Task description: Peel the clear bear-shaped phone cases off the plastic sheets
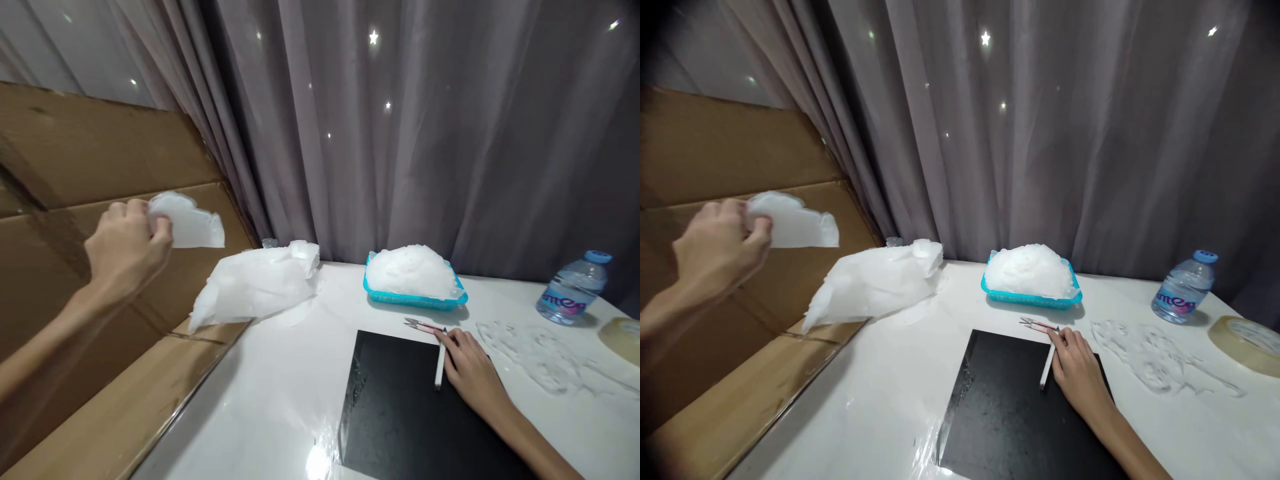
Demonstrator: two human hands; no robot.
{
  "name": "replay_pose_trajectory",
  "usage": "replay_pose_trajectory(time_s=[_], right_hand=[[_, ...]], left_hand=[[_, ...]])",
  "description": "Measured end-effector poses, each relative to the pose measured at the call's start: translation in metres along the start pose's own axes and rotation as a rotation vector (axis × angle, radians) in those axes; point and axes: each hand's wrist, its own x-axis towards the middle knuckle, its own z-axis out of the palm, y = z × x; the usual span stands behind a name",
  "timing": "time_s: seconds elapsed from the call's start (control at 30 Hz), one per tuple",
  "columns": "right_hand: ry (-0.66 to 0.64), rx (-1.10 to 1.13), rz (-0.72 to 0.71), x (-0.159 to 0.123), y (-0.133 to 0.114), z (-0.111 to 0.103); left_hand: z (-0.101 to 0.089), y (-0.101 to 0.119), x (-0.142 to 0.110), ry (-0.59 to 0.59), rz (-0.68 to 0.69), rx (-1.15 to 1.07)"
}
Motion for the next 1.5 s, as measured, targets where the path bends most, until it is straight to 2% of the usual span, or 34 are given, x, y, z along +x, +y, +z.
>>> replay_pose_trajectory(time_s=[0.07,0.1,0.13,0.27,0.33,0.4,0.47,0.57,0.73,0.83,0.93,1.07,1.13,1.3,1.4,1.5], right_hand=[[0.017,-0.040,0.030,0.002,-0.001,0.000],[0.030,-0.053,0.041,0.004,-0.002,-0.001],[0.040,-0.055,0.049,0.006,-0.002,-0.002],[0.069,0.042,0.098,0.013,-0.008,-0.015],[0.083,0.165,0.125,0.017,-0.012,-0.022],[0.104,0.342,0.149,0.020,-0.015,-0.028],[0.135,0.505,0.187,0.022,-0.019,-0.032],[0.104,0.641,0.173,0.022,-0.028,-0.039],[-0.026,0.715,0.071,0.021,-0.048,-0.049],[0.003,0.726,0.100,0.021,-0.055,-0.048],[0.050,0.738,0.116,0.020,-0.057,-0.048],[0.136,0.728,0.070,0.020,-0.059,-0.060],[0.225,0.697,0.050,0.023,-0.061,-0.070],[0.437,0.573,0.071,0.037,-0.063,-0.102],[0.415,0.509,0.098,0.049,-0.060,-0.124],[0.353,0.429,0.067,0.059,-0.056,-0.144]], left_hand=[[0.000,0.027,-0.024,0.029,0.001,-0.341],[0.004,0.043,-0.038,-0.011,0.012,-0.588],[0.009,0.059,-0.054,-0.059,0.048,-0.707],[0.041,0.128,-0.123,-0.305,0.198,-1.039],[0.056,0.158,-0.158,-0.505,0.264,-1.246],[0.066,0.179,-0.186,-0.663,0.323,-1.350],[0.072,0.190,-0.206,-0.780,0.353,-1.419],[0.082,0.191,-0.225,-0.885,0.334,-1.497],[0.096,0.182,-0.246,-1.149,0.167,-1.617],[0.098,0.178,-0.257,-1.291,0.062,-1.659],[0.095,0.180,-0.265,-1.370,-0.065,-1.733],[0.091,0.187,-0.268,-1.364,-0.267,-1.850],[0.088,0.189,-0.266,-1.345,-0.306,-1.870],[0.083,0.187,-0.260,-1.361,-0.184,-1.816],[0.084,0.185,-0.259,-1.276,-0.087,-1.803],[0.090,0.185,-0.262,-1.198,-0.019,-1.767]])
